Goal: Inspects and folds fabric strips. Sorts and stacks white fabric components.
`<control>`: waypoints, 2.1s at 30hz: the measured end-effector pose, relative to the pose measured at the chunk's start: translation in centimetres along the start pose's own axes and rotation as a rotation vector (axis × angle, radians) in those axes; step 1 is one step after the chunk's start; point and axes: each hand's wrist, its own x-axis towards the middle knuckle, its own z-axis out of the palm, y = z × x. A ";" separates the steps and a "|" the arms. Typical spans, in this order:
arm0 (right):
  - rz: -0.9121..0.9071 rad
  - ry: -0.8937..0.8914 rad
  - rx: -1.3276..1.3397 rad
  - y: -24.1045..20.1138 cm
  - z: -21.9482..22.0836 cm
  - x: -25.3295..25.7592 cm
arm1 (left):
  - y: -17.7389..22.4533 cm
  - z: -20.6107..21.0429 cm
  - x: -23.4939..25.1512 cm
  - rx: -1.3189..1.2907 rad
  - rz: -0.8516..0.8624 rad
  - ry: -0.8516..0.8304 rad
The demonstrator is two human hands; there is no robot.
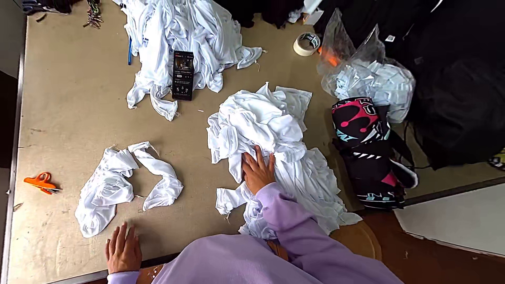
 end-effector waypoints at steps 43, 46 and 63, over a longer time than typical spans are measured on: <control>-0.207 0.134 1.000 2.2 -16.2 -10.4 | 35.7 -0.4 20.4 -0.640 0.955 -0.573; 0.130 -0.058 0.538 1.9 -17.1 -11.9 | 33.2 -0.2 21.2 -0.436 0.846 -0.426; 0.059 0.445 0.548 -2.5 -15.7 -17.7 | 31.3 0.8 15.1 -0.551 0.843 -0.612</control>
